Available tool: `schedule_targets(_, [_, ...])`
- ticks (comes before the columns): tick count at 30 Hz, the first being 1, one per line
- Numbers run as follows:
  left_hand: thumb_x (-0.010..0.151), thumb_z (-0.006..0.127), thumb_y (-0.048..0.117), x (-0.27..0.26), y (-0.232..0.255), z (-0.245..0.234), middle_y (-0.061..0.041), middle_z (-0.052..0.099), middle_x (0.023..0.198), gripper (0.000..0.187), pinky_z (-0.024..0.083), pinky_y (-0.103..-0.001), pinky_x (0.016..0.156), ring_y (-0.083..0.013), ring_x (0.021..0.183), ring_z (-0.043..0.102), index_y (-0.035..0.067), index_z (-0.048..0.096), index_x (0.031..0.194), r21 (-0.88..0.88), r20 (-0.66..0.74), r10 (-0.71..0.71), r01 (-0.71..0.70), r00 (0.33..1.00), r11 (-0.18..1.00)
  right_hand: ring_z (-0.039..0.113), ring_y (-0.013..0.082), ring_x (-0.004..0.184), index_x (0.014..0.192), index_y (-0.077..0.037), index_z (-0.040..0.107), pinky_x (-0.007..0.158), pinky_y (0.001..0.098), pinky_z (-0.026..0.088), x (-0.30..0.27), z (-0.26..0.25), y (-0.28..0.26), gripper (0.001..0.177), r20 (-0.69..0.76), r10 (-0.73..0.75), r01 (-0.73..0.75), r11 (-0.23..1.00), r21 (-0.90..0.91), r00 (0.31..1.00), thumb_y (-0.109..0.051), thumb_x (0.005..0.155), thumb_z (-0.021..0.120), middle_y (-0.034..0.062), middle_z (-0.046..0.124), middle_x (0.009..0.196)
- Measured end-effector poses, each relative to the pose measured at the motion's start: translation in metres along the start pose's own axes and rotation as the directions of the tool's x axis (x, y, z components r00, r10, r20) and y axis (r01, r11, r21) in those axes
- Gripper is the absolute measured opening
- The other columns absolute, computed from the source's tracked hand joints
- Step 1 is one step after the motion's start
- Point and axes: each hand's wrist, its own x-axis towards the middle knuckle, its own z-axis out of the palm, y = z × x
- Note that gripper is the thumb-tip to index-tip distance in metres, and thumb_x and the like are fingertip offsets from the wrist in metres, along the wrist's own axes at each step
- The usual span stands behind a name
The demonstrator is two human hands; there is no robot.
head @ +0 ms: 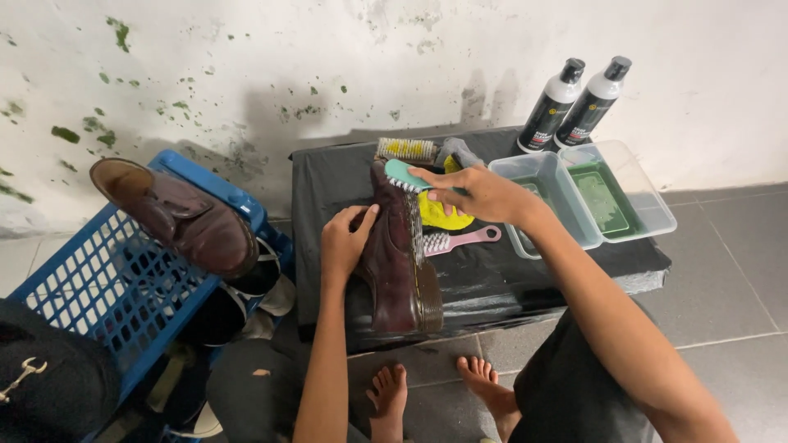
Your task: The person scrubs a brown leather shoe with a teal brush, focusing on the side and heel areas. They hold the shoe steady with their left hand while scrubbing with their right hand.
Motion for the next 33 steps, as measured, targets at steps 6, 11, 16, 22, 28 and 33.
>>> schedule_targets(6, [0.099,0.067,0.05,0.001,0.0,-0.002,-0.014,0.075,0.093,0.041,0.061,-0.044,0.083,-0.0313,0.094,0.073,0.011,0.077,0.106,-0.012,0.019,-0.052,0.052,0.998,0.999,0.074,0.029,0.07,0.153,-0.018,0.043,0.072,0.0366,0.059,0.003,-0.002,0.0,0.052,0.016,0.006,-0.006,1.0,0.012,1.0,-0.025,0.103,0.052,0.0165,0.077,0.082])
schedule_targets(11, [0.097,0.069,0.049,0.005,-0.001,-0.002,-0.016,0.075,0.094,0.04,0.06,-0.045,0.083,-0.0339,0.095,0.073,0.011,0.078,0.108,-0.025,0.035,-0.068,0.068,0.997,0.997,0.075,0.0266,0.065,0.149,-0.019,0.049,0.07,0.0362,0.06,0.009,-0.008,-0.002,0.05,0.036,0.0,0.0,1.0,-0.01,0.999,-0.025,0.1,0.056,0.0153,0.077,0.08])
schedule_targets(16, [0.097,0.069,0.048,0.006,-0.001,-0.001,-0.016,0.075,0.098,0.039,0.059,-0.047,0.086,-0.0358,0.098,0.072,0.013,0.077,0.112,-0.039,0.044,-0.065,0.067,0.997,0.997,0.075,0.0227,0.062,0.145,-0.027,0.055,0.072,0.0348,0.062,0.014,-0.013,-0.004,0.047,0.062,0.009,-0.009,1.0,0.009,0.998,-0.025,0.098,0.058,0.0104,0.077,0.078])
schedule_targets(22, [0.097,0.068,0.049,0.005,-0.002,-0.001,-0.019,0.075,0.101,0.041,0.057,-0.051,0.09,-0.0401,0.101,0.07,0.012,0.077,0.113,-0.015,0.064,-0.072,0.073,0.995,0.997,0.069,0.0216,0.05,0.14,-0.021,0.061,0.072,0.0366,0.063,0.01,-0.018,-0.009,0.045,0.158,0.048,-0.065,0.992,0.107,0.986,-0.018,0.095,0.061,0.0153,0.077,0.074])
schedule_targets(28, [0.099,0.064,0.053,0.003,-0.008,0.002,-0.012,0.075,0.095,0.041,0.056,-0.044,0.091,-0.0324,0.097,0.071,0.016,0.076,0.111,0.014,0.019,-0.029,0.028,0.999,0.999,0.062,0.0169,0.039,0.14,-0.02,0.06,0.052,0.0276,0.055,0.006,-0.015,-0.003,0.044,0.182,0.07,-0.099,0.983,0.153,0.981,-0.016,0.096,0.06,0.0155,0.071,0.061])
schedule_targets(33, [0.101,0.063,0.052,0.003,-0.007,0.002,-0.014,0.075,0.094,0.042,0.055,-0.045,0.091,-0.0329,0.095,0.071,0.013,0.076,0.11,0.033,0.029,-0.018,0.017,0.999,0.999,0.065,0.02,0.043,0.139,-0.022,0.061,0.053,0.0298,0.056,0.0,-0.014,-0.005,0.045,0.09,0.081,-0.092,0.987,0.133,0.993,-0.017,0.095,0.063,0.0172,0.072,0.064])
